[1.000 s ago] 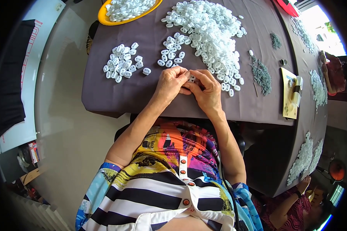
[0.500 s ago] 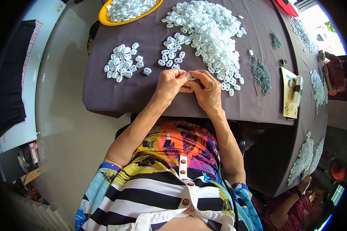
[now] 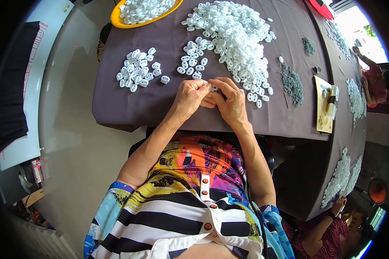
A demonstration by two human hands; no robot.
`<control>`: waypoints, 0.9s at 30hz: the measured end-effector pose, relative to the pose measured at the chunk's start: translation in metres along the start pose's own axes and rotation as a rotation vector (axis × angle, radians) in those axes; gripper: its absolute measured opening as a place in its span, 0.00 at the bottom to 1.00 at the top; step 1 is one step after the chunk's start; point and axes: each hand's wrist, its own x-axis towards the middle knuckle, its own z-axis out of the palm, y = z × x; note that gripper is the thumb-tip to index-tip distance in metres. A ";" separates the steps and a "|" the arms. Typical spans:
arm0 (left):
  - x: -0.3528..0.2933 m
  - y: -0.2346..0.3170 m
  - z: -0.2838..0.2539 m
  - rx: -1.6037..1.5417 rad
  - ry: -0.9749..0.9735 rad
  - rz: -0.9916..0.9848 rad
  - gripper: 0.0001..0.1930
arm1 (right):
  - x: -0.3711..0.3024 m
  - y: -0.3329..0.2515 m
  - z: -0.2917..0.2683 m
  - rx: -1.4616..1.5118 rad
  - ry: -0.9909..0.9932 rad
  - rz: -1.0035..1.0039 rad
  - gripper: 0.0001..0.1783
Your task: The person assembles plastic cord locks by picking up small metal pieces and plastic components from the table and pressing them together by hand.
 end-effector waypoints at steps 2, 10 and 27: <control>-0.002 0.000 0.001 -0.016 -0.006 0.033 0.14 | 0.000 0.000 0.000 0.003 -0.025 -0.001 0.15; -0.007 -0.003 0.001 -0.093 -0.002 0.060 0.15 | -0.002 -0.002 0.002 -0.061 -0.011 -0.069 0.13; -0.008 0.000 0.006 0.121 0.098 0.104 0.11 | -0.002 -0.015 -0.018 -0.052 -0.077 -0.075 0.16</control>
